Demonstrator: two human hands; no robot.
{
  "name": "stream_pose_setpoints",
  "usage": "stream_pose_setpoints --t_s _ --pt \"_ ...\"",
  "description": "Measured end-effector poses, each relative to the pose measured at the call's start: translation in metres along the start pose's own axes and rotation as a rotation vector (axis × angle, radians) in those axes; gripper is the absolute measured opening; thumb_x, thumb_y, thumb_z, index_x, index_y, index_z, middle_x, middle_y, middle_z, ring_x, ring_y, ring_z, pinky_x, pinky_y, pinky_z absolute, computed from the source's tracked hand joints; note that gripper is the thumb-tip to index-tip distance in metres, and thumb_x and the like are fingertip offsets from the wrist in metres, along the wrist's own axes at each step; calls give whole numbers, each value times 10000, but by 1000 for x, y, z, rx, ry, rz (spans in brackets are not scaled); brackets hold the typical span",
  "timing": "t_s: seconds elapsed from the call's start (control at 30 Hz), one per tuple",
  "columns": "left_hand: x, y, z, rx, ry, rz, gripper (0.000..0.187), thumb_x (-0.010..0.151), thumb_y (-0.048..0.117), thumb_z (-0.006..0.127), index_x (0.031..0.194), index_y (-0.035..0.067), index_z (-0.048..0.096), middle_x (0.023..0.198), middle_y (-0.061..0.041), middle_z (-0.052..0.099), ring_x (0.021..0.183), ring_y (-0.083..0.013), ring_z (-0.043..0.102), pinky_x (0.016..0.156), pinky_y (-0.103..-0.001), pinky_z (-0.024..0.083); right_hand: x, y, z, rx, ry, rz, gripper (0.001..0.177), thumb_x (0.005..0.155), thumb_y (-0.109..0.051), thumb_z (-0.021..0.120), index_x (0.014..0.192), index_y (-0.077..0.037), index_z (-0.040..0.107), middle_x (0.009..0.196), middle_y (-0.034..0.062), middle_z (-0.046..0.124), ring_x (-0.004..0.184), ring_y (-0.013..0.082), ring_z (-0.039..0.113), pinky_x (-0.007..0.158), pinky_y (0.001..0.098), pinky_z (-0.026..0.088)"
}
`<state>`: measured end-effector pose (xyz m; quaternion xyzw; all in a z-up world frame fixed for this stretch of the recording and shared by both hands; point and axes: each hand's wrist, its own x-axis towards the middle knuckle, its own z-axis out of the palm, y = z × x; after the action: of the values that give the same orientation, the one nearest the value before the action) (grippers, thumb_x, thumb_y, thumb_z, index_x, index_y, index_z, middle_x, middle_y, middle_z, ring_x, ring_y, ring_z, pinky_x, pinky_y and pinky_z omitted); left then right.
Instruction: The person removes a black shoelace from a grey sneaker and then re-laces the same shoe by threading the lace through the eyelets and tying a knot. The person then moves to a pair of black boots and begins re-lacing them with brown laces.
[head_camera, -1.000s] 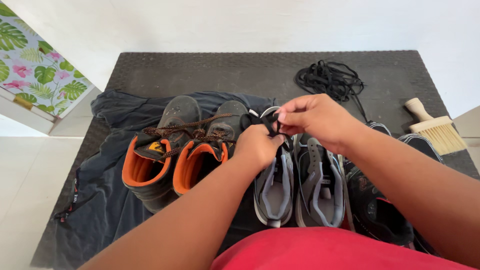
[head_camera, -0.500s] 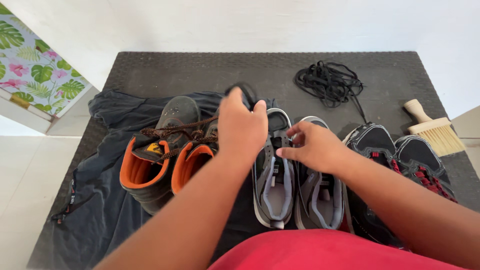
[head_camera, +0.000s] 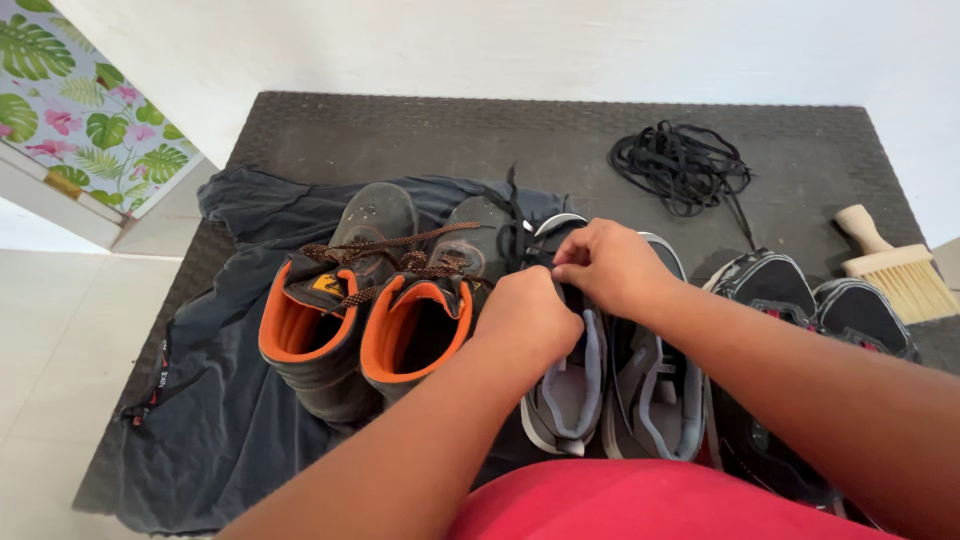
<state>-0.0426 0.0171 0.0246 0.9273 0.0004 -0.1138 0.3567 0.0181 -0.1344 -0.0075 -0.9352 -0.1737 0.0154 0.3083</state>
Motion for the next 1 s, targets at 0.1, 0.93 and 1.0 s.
stream_pose_setpoints --t_s 0.1,0.93,1.0 --pt "-2 -12 4 -37 67 28 266 776 108 681 1009 -18 663 995 -270 717 1011 -436 685 875 -484 544 -12 -6 -4 132 -20 132 180 829 -171 776 948 -54 710 850 99 722 756 210 697 695 342 538" --pt "-30 35 -17 -289 596 671 183 879 66 596 952 63 763 899 -164 724 882 -359 695 818 -439 549 -58 -23 -39 680 -46 334 313 845 -17 713 1158 -4 698 965 63 727 858 143 664 756 309 535" --pt "-37 47 -20 -320 556 688 151 902 87 617 948 63 758 888 -156 723 884 -350 692 823 -429 545 -56 -20 -31 649 -5 256 236 857 -11 697 1086 27 740 997 57 771 909 116 689 780 293 558"
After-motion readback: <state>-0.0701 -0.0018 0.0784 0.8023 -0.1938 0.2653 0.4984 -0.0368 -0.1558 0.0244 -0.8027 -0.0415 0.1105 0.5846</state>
